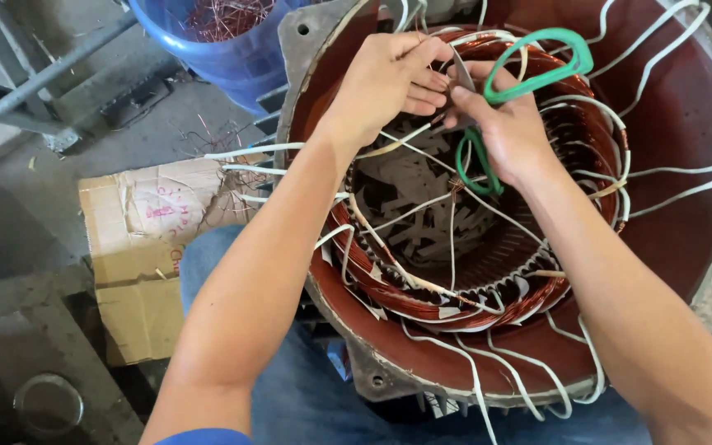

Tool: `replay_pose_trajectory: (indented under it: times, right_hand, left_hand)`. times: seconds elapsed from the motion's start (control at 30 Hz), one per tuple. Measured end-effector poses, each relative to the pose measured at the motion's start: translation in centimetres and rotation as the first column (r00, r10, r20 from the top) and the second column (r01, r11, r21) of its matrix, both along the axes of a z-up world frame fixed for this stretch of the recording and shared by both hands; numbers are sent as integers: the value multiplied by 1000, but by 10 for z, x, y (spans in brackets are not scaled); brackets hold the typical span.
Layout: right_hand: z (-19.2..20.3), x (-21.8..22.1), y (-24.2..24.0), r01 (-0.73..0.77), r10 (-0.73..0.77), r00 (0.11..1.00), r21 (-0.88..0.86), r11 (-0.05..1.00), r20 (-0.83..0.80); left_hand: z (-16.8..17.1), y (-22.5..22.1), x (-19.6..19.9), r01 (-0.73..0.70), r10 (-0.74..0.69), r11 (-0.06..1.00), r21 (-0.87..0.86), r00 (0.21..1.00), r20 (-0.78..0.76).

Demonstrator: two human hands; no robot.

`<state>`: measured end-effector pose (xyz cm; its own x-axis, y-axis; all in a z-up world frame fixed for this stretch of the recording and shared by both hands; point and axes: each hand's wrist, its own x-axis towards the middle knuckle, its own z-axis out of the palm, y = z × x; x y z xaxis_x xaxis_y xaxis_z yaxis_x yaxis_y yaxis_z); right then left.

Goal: Cutting and removing white plastic ties from the copper windings of a large electric motor stator using scissors.

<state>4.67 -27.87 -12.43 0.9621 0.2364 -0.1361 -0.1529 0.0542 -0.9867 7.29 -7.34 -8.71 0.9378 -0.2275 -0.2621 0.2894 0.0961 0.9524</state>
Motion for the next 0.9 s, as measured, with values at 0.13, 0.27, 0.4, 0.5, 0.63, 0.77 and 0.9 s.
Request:
replay_pose_trajectory:
  times: [0.13,0.27,0.4,0.5,0.63,0.77,0.9]
  right_hand:
    - [0,1,-2,14,-14,1000,17,1000,12]
    - [-4,3,-1,7,-7,998,-7,1000,61]
    - [0,0,6,73,-70,996,-45,996,62]
    - [3,0,7,71,-68,994,-34,997,89]
    - [1,5,-3,103,-105,992,31,994,69]
    - [6,8,-11,161,-161,987,60,985,-4]
    - [27,0,-8,102,-95,993,-99,990,66]
  left_hand:
    - [3,-1,-1,-1,1,1000,-15,1000,-14]
    - [1,-1,1,-41,30,995,-88,993,-117]
    - [-8,2,2,-89,68,989,-114,983,-170]
    - [-15,3,5,-107,83,983,-146,983,-161]
    - [-13,3,8,-175,139,968,-180,971,-196]
    - [-24,3,11,-214,157,919,-331,969,-191]
    - [-39,-2,12,-257,181,870,-421,960,-212]
